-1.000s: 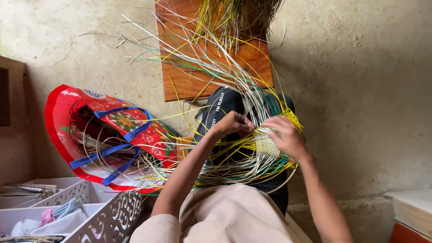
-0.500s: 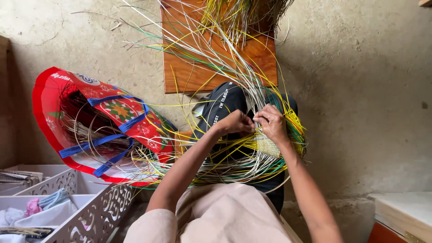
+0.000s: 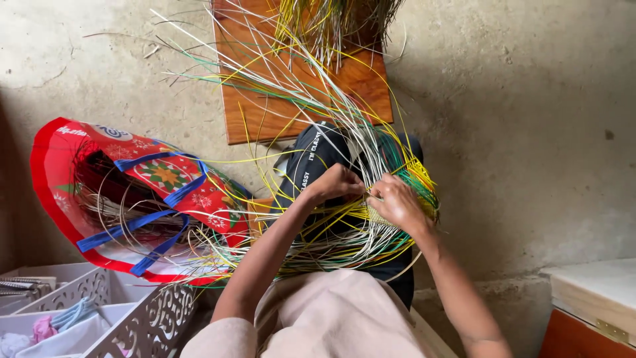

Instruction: Weave colored strands together to create a mat

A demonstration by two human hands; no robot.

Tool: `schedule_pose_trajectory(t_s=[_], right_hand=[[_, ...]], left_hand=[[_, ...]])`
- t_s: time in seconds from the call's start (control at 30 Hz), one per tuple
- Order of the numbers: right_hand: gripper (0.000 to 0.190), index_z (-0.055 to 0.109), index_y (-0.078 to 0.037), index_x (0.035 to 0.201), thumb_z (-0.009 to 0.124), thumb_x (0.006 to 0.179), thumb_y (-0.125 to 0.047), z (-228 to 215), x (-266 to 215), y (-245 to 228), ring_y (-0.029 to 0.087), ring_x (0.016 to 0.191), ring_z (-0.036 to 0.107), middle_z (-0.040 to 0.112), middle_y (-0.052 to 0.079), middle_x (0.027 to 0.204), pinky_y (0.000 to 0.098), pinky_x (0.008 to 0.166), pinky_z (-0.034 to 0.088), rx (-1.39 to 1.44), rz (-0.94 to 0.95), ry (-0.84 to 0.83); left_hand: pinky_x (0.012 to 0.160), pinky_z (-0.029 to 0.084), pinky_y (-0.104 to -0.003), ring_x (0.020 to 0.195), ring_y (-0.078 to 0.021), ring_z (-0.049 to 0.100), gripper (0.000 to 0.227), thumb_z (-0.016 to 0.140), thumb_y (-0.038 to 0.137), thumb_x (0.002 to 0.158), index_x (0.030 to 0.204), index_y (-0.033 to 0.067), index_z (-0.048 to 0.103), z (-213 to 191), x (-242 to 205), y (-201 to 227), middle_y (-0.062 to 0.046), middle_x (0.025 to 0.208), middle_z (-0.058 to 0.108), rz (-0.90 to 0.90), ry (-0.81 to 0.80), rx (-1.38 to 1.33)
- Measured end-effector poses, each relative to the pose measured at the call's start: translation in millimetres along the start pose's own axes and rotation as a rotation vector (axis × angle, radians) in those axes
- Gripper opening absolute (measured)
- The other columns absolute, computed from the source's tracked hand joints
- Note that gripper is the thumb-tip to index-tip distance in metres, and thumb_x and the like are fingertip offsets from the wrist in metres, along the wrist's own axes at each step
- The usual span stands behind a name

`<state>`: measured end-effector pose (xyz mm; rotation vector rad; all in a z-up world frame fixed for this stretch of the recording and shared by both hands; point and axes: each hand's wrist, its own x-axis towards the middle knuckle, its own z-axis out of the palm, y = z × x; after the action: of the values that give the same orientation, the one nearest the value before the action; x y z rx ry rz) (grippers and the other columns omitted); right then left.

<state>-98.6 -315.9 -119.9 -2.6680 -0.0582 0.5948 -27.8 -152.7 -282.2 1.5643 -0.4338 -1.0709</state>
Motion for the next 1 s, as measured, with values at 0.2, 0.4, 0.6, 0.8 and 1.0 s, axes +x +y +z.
schedule_pose_trajectory(t_s=[0.2,0.4,0.6,0.8,1.0], right_hand=[[0.031,0.065,-0.008,0.071,0.059,0.096,-0.025,5.0,-3.0,19.5,0.036,0.071,0.068,0.063,0.012,0.074,0.0498,0.065,0.053,-0.006,0.052,0.031],[0.025,0.069,0.004,0.087,0.054,0.104,-0.006,22.1,18.0,36.6,0.011,0.043,0.041,0.052,0.002,0.053,0.0242,0.047,0.04,0.697,-0.015,-0.128],[0.031,0.056,0.02,0.125,0.047,0.103,0.002,30.9,37.9,23.3,0.008,0.044,0.043,0.058,0.005,0.056,0.0225,0.045,0.038,0.827,0.061,-0.03],[0.025,0.067,0.008,0.122,0.061,0.1,-0.005,-7.1,15.9,-8.3,0.008,0.05,0.057,0.067,0.01,0.059,0.0199,0.049,0.047,1.014,-0.195,0.14],[0.008,0.075,-0.001,0.09,0.077,0.088,-0.008,-0.6,1.7,-4.3,0.016,0.052,0.051,0.063,0.008,0.065,0.0281,0.054,0.043,0.424,-0.154,0.139]], left_hand=[[0.071,0.054,-0.029,0.073,-0.0134,0.068,0.015,0.082,0.028,0.078,0.088,0.0175,0.083,3.2,-0.1,5.9,-0.001,0.074,0.075,-0.026,0.024,0.006],[0.069,0.054,-0.03,0.072,-0.015,0.068,0.016,0.081,0.03,0.079,0.088,0.0161,0.083,4.9,-0.2,-5.0,-0.003,0.073,0.075,-0.004,0.034,0.012],[0.07,0.055,-0.032,0.074,-0.0157,0.071,0.019,0.086,0.033,0.075,0.087,0.0189,0.083,3.9,5.7,-19.0,-0.001,0.075,0.076,0.048,0.055,0.08],[0.073,0.055,-0.032,0.075,-0.0129,0.069,0.021,0.087,0.034,0.077,0.089,0.0175,0.082,10.8,3.4,-11.9,-0.001,0.075,0.076,0.051,0.126,-0.006],[0.068,0.053,-0.029,0.069,-0.0113,0.066,0.011,0.082,0.029,0.08,0.078,0.0186,0.08,2.8,8.3,-14.8,0.001,0.069,0.073,-0.005,0.136,-0.047]])
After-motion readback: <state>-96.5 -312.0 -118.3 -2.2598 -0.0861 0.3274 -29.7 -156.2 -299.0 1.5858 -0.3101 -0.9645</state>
